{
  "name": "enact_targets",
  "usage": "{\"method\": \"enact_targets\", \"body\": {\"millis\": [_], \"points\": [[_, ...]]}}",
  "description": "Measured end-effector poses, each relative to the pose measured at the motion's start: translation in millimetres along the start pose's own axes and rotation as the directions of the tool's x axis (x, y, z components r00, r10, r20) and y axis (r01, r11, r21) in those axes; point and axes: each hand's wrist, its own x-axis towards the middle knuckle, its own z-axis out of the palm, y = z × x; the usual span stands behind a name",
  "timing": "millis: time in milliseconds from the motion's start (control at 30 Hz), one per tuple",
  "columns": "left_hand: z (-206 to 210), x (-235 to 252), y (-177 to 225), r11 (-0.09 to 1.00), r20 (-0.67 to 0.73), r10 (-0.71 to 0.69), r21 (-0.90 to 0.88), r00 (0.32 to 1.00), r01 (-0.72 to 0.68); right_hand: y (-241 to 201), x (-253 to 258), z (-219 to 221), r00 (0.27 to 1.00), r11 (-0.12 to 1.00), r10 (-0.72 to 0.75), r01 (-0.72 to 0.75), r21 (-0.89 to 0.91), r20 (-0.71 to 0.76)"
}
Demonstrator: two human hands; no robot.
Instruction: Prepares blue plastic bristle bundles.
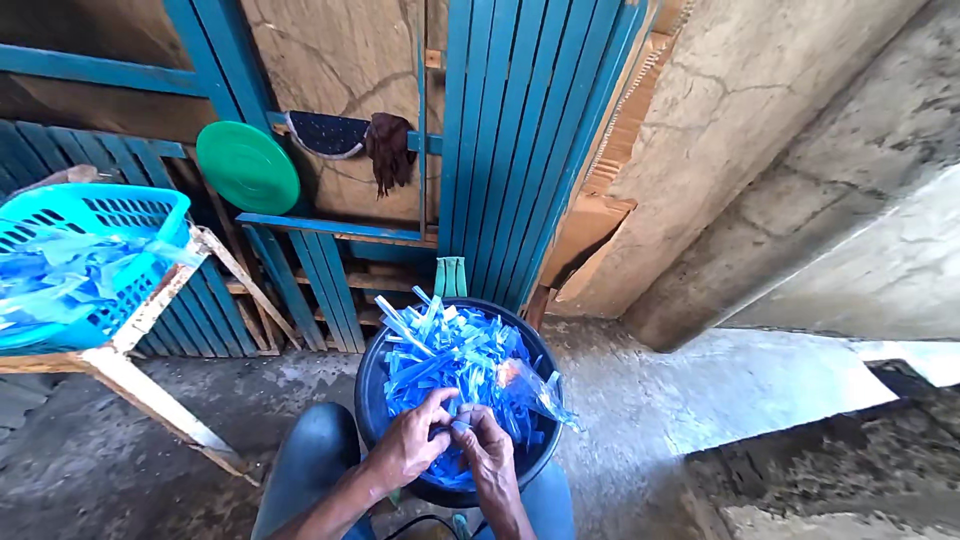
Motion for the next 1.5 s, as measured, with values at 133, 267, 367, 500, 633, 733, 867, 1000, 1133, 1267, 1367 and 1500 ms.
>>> {"method": "enact_targets", "body": {"millis": [133, 267, 367, 500, 633, 733, 867, 1000, 1133, 1267, 1367, 1500], "points": [[2, -1, -5, 0.999, -0.026, 0.019, -0.036, 0.999, -0.020, 3, 0, -5, 0.992, 0.997, 0.056, -0.061, 0.039, 0.112], [11, -8, -4, 0.993, -0.104, 0.100, 0.077, 0.990, -0.092, 3, 2, -5, 0.995, 0.996, 0.050, -0.042, -0.083, 0.087], [17, -12, -10, 0.952, -0.207, 0.257, 0.220, 0.944, -0.212, 6, 1, 1, 0.998, 0.996, 0.059, -0.061, -0.059, -0.032], [17, -2, -22, 0.797, -0.268, 0.544, 0.461, 0.795, -0.390, 4, 1, 1, 0.986, 0.984, 0.164, -0.161, 0.073, -0.038], [7, 0, -23, 0.758, -0.118, 0.602, 0.394, 0.790, -0.519, -1, 2, -7, 0.971, 0.968, 0.219, -0.228, 0.106, 0.095], [4, 0, -25, 0.791, -0.132, 0.576, 0.339, 0.806, -0.510, -2, 2, -12, 0.959, 0.958, 0.236, -0.256, 0.130, 0.155], [3, -2, -21, 0.878, -0.175, 0.447, 0.273, 0.877, -0.393, -2, 1, -15, 0.974, 0.976, 0.183, -0.196, 0.094, 0.134], [-3, -2, -5, 0.997, -0.153, 0.054, 0.070, 0.987, -0.044, -3, 0, -15, 0.987, 0.986, 0.080, -0.057, -0.158, 0.143], [-10, 2, -10, 0.996, 0.011, -0.090, 0.027, 0.996, 0.090, -2, 1, -20, 0.947, 0.973, 0.120, -0.172, 0.154, 0.299], [-7, -1, -18, 0.982, 0.087, 0.052, -0.186, 0.995, -0.035, -2, 0, -19, 0.909, 0.835, 0.169, -0.337, 0.435, 0.381], [-5, -4, -24, 0.929, -0.049, 0.291, -0.226, 0.956, -0.294, 0, 0, -15, 0.907, 0.800, 0.218, -0.378, 0.466, 0.361], [-2, -1, -29, 0.860, -0.212, 0.462, -0.130, 0.861, -0.493, 2, 0, -13, 0.896, 0.769, 0.227, -0.406, 0.494, 0.383]]}}
